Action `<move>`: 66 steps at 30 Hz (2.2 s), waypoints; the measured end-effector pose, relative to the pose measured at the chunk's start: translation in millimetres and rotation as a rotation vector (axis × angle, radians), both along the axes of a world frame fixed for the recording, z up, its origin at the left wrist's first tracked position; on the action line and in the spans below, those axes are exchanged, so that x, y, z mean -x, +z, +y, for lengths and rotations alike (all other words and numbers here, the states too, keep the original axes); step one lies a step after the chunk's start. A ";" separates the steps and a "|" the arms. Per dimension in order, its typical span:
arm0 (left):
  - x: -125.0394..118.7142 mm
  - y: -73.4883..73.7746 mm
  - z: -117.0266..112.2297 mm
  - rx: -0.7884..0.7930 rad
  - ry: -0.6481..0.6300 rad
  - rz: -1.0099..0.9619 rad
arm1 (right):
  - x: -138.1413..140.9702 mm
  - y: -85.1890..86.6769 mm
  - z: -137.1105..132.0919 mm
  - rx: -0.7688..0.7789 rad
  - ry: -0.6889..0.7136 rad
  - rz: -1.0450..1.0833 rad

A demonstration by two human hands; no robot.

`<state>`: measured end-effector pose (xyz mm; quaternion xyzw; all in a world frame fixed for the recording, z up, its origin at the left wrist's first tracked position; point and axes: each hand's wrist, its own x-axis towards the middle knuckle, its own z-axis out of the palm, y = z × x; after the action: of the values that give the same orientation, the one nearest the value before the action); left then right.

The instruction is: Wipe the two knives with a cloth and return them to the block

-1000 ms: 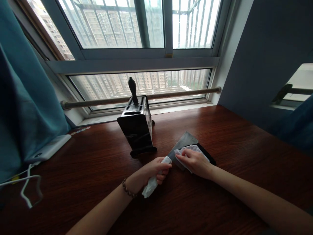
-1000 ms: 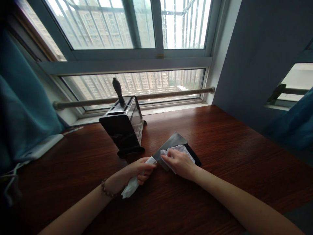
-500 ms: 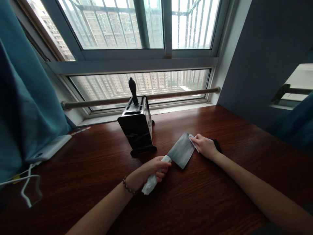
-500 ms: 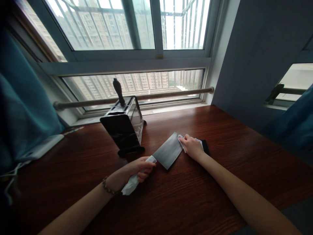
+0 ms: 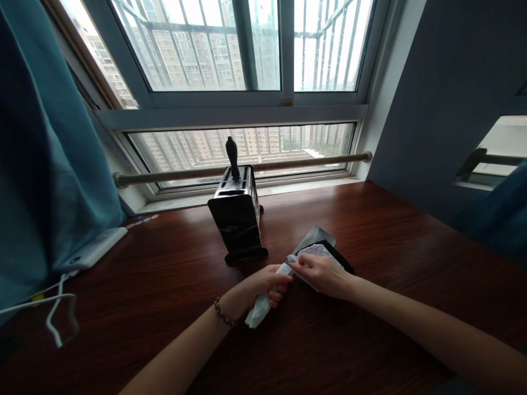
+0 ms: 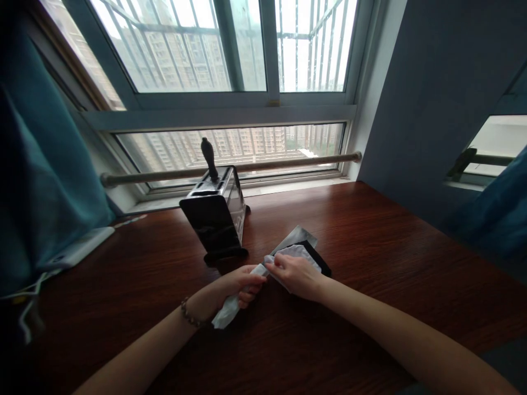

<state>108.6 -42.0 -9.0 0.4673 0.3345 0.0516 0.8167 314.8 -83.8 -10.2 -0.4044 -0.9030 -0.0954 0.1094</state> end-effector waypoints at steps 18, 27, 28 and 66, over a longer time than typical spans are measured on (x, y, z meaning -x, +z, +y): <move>-0.5 1.2 -2.2 -0.062 0.007 0.020 | -70.1 -18.8 73.3 0.019 -0.528 -0.033; -2.7 -1.5 -4.9 -0.091 0.013 0.040 | -101.2 -30.9 85.2 0.033 -0.656 0.081; -2.8 -1.9 -5.3 -0.096 0.015 0.042 | -103.2 -32.6 85.2 0.032 -0.674 0.105; 161.4 323.5 72.1 -2.244 0.728 1.915 | -132.9 -51.3 81.8 0.131 -0.836 0.465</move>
<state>-52.8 30.2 314.5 0.5791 0.6050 0.1507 -0.5254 447.7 -1.9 -61.4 -0.7495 -0.6186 0.0188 0.2349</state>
